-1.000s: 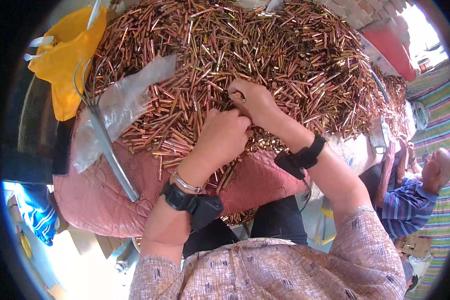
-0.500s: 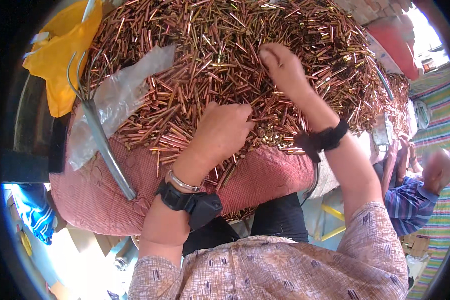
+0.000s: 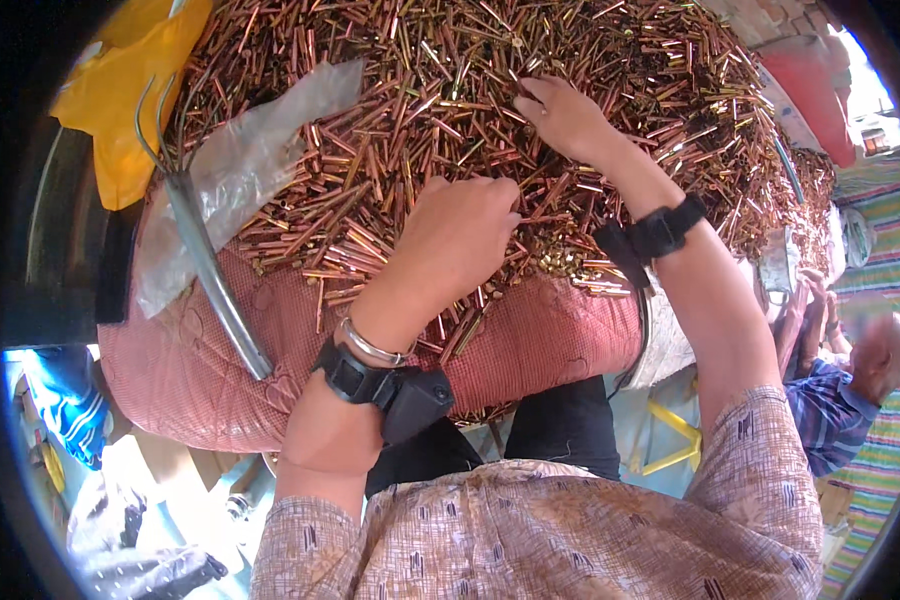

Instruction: Sorting and inspecting small cylindrical metal parts from a large pile.

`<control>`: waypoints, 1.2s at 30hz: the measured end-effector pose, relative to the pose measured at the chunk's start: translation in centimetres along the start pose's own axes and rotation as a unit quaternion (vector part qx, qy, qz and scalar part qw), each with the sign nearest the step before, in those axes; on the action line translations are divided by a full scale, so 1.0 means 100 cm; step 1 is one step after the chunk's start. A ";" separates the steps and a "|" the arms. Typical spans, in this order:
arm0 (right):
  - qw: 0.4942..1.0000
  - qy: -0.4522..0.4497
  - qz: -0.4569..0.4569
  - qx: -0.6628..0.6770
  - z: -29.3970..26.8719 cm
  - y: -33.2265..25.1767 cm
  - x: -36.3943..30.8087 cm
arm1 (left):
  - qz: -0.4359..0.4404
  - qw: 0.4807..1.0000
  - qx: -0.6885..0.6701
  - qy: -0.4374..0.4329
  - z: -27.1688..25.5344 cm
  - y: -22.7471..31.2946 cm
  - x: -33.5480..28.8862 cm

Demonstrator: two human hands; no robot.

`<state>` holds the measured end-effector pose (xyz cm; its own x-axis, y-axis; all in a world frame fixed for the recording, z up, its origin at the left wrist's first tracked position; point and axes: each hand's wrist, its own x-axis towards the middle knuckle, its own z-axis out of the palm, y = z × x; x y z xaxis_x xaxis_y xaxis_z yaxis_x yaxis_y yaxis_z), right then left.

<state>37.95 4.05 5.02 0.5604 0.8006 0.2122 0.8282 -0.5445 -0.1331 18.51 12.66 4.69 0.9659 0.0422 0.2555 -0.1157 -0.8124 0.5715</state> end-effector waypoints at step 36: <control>0.990 -0.030 -0.120 -0.069 -0.045 -0.034 -0.054 | -0.106 0.818 -0.562 0.062 -0.001 -0.005 0.009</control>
<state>32.05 0.48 8.72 0.3502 0.9223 0.1633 0.9309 -0.3621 0.0487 19.39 13.14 4.73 0.9691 0.2276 0.0955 -0.1563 0.2667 0.9510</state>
